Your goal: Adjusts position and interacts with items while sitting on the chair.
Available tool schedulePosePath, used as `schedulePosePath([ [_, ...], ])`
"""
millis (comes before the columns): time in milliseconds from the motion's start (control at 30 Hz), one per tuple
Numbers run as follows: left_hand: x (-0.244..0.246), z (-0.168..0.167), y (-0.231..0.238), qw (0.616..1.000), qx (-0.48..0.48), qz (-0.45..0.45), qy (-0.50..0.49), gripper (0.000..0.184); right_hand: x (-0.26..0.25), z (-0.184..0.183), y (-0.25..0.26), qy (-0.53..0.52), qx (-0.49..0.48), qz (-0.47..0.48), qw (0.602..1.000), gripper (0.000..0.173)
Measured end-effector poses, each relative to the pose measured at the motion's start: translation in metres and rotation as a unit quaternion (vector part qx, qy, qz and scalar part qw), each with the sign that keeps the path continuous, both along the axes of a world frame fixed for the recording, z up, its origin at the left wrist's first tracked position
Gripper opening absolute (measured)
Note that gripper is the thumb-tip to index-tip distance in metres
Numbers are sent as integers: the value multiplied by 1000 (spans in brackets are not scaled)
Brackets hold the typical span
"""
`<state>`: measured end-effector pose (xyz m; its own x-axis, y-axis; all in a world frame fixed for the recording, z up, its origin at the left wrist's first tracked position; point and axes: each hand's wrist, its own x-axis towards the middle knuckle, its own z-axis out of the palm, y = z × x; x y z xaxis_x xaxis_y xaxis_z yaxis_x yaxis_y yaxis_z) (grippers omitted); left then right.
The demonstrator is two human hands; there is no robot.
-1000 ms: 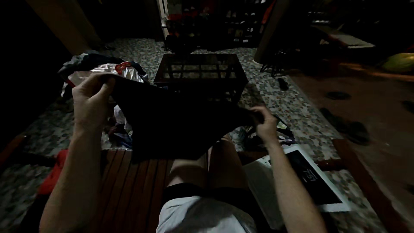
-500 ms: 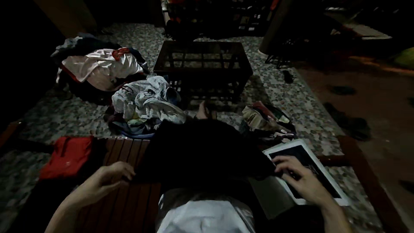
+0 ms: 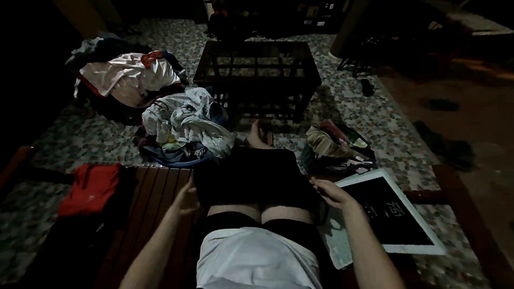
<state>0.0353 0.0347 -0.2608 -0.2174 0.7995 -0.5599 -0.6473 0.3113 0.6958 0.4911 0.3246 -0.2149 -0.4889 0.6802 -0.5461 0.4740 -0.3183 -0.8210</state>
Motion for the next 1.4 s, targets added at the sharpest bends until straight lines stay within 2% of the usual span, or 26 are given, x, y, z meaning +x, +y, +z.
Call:
schedulePosePath([
  [67, 13, -29, 10, 998, 16, -34, -45, 70, -4, -5, -3, -10, 7, -10, 1000, 40],
  [100, 19, -33, 11, 999, 25, -31, -28, 66, -4, -5, -9, -3, 20, -19, 1000, 33],
  [167, 30, -26, 11, 999, 12, 10, 51, 49, -3, -7, -22, 15, 51, -65, 996, 28],
  [233, 33, -10, 11, 988, 4, 49, 145, 42, -4, 3, -30, 33, 83, -118, 989, 33],
  [267, 28, -4, 8, 983, 22, 40, 180, 41, -2, 11, -32, 36, 100, -132, 986, 32],
  [400, -10, 10, -28, 939, 45, -157, 303, 34, 11, 36, -42, -7, 135, -87, 987, 25],
  [500, -19, 9, -46, 915, -8, -286, 286, 25, 17, 36, -43, -92, 136, 15, 986, 33],
  [567, -10, -3, -49, 914, -52, -314, 251, 38, 20, 20, -41, -131, 122, 83, 980, 38],
  [633, 2, -15, -42, 931, -84, -271, 231, 58, 20, 9, -38, -158, 120, 114, 974, 37],
  [700, 12, -23, -27, 950, -85, -187, 237, 65, 18, 10, -41, -152, 148, 100, 972, 36],
  [733, 17, -20, -21, 957, -76, -143, 240, 62, 17, 13, -43, -131, 163, 83, 974, 33],
  [800, 26, -14, -12, 968, -44, -62, 239, 46, 18, 18, -47, -81, 185, 42, 978, 29],
  [867, 35, -8, -8, 966, -8, 15, 258, 34, 18, 22, -49, -41, 202, 3, 979, 25],
  [1000, 50, -11, -17, 919, 4, 140, 370, 33, 13, 11, -48, -20, 229, -39, 972, 20],
  [1167, 58, -44, -20, 869, -88, 69, 482, 38, 3, -26, -38, -141, 268, 38, 952, 36],
  [1333, 53, -40, -9, 847, -122, 80, 511, 38, 5, -29, -43, -214, 304, 69, 926, 49],
  [1400, 45, -41, -8, 835, -151, -17, 529, 39, 8, -31, -42, -238, 301, 85, 919, 50],
])
